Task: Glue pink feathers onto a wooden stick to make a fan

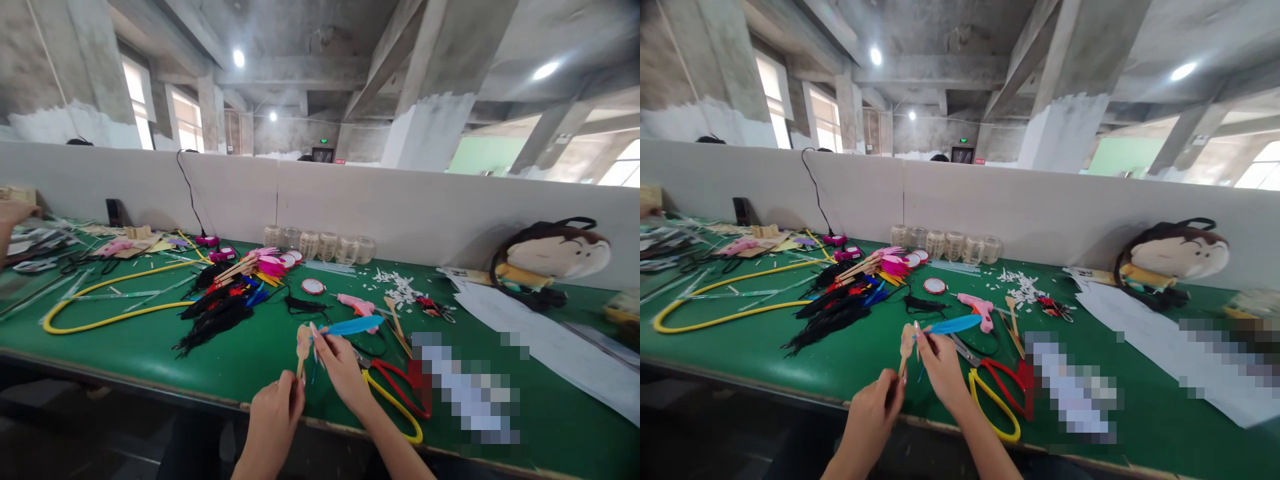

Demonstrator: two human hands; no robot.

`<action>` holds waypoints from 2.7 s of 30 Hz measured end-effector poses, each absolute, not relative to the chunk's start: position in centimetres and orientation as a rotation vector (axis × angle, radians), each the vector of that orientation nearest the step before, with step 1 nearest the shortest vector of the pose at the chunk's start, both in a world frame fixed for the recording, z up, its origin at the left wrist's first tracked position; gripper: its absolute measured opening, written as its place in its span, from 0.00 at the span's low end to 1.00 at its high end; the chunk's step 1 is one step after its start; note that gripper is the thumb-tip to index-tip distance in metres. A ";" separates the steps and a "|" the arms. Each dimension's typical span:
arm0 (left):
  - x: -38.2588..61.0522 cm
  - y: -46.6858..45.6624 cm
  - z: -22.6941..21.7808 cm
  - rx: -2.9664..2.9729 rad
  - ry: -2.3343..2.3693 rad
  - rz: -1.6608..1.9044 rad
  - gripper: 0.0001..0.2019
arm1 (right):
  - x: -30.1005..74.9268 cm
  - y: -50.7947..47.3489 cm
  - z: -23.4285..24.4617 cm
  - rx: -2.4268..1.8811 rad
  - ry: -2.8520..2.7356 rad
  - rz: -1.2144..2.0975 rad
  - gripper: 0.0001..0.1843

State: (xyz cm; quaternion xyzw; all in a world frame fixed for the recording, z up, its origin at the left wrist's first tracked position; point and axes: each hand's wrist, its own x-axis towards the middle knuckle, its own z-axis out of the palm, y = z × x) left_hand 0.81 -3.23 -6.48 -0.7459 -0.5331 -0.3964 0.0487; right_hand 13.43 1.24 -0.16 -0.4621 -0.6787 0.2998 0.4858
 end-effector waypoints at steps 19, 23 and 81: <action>0.8 -3.8 -6.1 -2.574 -1.804 -1.499 0.10 | 13.8 1.4 -0.4 -1.050 -1.653 0.913 0.27; 1.0 -3.8 -6.6 -2.535 -1.796 -1.513 0.10 | 13.7 1.0 0.1 -1.050 -1.679 0.871 0.27; 0.7 -3.8 -7.7 -2.530 -1.662 -1.606 0.10 | 12.7 1.1 -1.8 -1.085 -1.840 0.528 0.22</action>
